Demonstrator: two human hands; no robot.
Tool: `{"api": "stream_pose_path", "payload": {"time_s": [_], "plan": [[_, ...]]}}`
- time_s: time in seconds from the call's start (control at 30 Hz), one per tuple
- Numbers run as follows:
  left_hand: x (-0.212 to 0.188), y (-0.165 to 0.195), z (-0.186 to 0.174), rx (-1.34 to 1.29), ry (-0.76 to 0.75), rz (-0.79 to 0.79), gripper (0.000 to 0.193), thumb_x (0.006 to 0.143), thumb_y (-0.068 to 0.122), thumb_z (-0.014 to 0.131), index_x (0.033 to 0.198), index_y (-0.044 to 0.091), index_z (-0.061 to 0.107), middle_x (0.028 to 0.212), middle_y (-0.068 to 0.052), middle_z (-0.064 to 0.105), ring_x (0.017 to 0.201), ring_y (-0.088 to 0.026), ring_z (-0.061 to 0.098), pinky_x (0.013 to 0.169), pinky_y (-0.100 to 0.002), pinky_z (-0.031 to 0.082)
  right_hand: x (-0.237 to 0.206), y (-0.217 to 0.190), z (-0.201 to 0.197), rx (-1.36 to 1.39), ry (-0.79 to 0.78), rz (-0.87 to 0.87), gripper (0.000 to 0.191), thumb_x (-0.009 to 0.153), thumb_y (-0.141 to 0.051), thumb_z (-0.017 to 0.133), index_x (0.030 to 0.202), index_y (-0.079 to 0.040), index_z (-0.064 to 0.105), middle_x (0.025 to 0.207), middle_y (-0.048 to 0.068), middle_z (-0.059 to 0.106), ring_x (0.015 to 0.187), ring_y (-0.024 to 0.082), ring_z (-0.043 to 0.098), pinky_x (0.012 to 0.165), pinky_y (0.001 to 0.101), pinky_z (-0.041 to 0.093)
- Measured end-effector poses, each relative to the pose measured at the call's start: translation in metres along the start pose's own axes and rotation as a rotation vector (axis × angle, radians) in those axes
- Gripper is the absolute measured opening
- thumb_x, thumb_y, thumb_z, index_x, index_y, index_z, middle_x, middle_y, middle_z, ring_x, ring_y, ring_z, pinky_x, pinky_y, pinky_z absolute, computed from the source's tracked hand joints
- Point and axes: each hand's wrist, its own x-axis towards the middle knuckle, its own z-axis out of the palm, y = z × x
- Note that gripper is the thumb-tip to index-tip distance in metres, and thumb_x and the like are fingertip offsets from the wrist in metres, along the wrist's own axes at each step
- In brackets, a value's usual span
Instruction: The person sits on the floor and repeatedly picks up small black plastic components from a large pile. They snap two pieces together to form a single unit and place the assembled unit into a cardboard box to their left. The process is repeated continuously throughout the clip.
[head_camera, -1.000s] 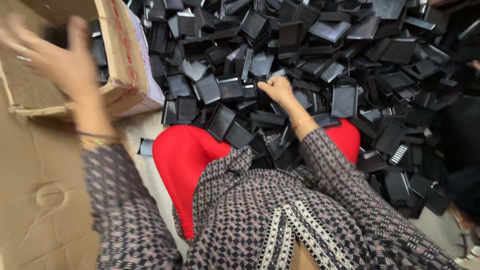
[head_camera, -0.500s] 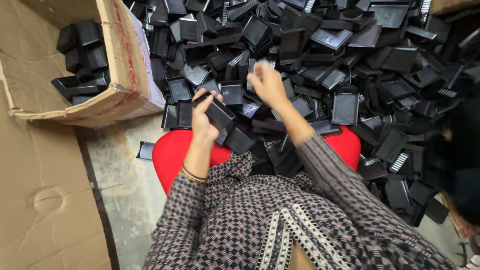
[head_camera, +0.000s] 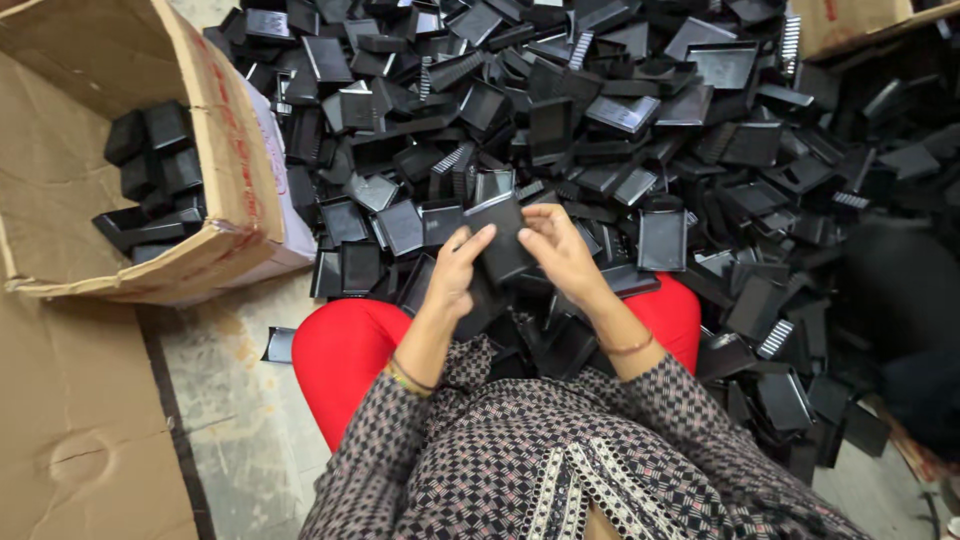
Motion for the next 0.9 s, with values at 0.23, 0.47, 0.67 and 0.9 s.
{"api": "stream_pose_path", "payload": {"time_s": [0.23, 0.47, 0.67, 0.9], "plan": [[0.027, -0.024, 0.04, 0.14, 0.039, 0.228, 0.057, 0.107, 0.05, 0.051, 0.126, -0.002, 0.066, 0.117, -0.006, 0.067, 0.107, -0.015, 0.059, 0.097, -0.031, 0.048, -0.033, -0.014, -0.009, -0.593, 0.177, -0.325, 0.072, 0.081, -0.014, 0.084, 0.143, 0.003, 0.051, 0.126, 0.014, 0.062, 0.116, 0.018, 0.06, 0.101, 0.0327, 0.05], [0.024, -0.007, 0.027, 0.021, 0.114, 0.189, 0.085, 0.102, 0.066, 0.025, 0.134, -0.004, 0.062, 0.13, -0.012, 0.065, 0.117, -0.021, 0.061, 0.107, -0.035, 0.046, -0.045, 0.007, 0.001, -0.136, -0.032, -0.22, 0.06, 0.088, -0.005, 0.08, 0.143, 0.006, 0.057, 0.135, 0.012, 0.061, 0.12, 0.017, 0.062, 0.106, 0.0316, 0.05], [-0.002, -0.016, 0.04, 0.165, 0.127, 0.372, 0.059, 0.1, 0.025, 0.064, 0.147, -0.005, 0.047, 0.134, -0.016, 0.059, 0.119, -0.022, 0.058, 0.103, -0.036, 0.047, -0.045, 0.004, 0.014, -0.519, -0.014, -0.409, 0.059, 0.086, -0.01, 0.083, 0.137, 0.007, 0.06, 0.134, 0.018, 0.064, 0.122, 0.023, 0.063, 0.105, 0.0354, 0.05], [-0.062, 0.022, 0.037, 0.062, -0.079, 0.349, 0.062, 0.089, 0.002, 0.066, 0.146, -0.009, 0.045, 0.135, -0.018, 0.065, 0.125, -0.024, 0.065, 0.109, -0.036, 0.051, -0.06, 0.034, 0.014, 0.488, -0.241, 0.245, 0.037, 0.104, -0.005, 0.068, 0.137, 0.009, 0.057, 0.12, 0.015, 0.068, 0.103, 0.022, 0.067, 0.092, 0.036, 0.055]]}}
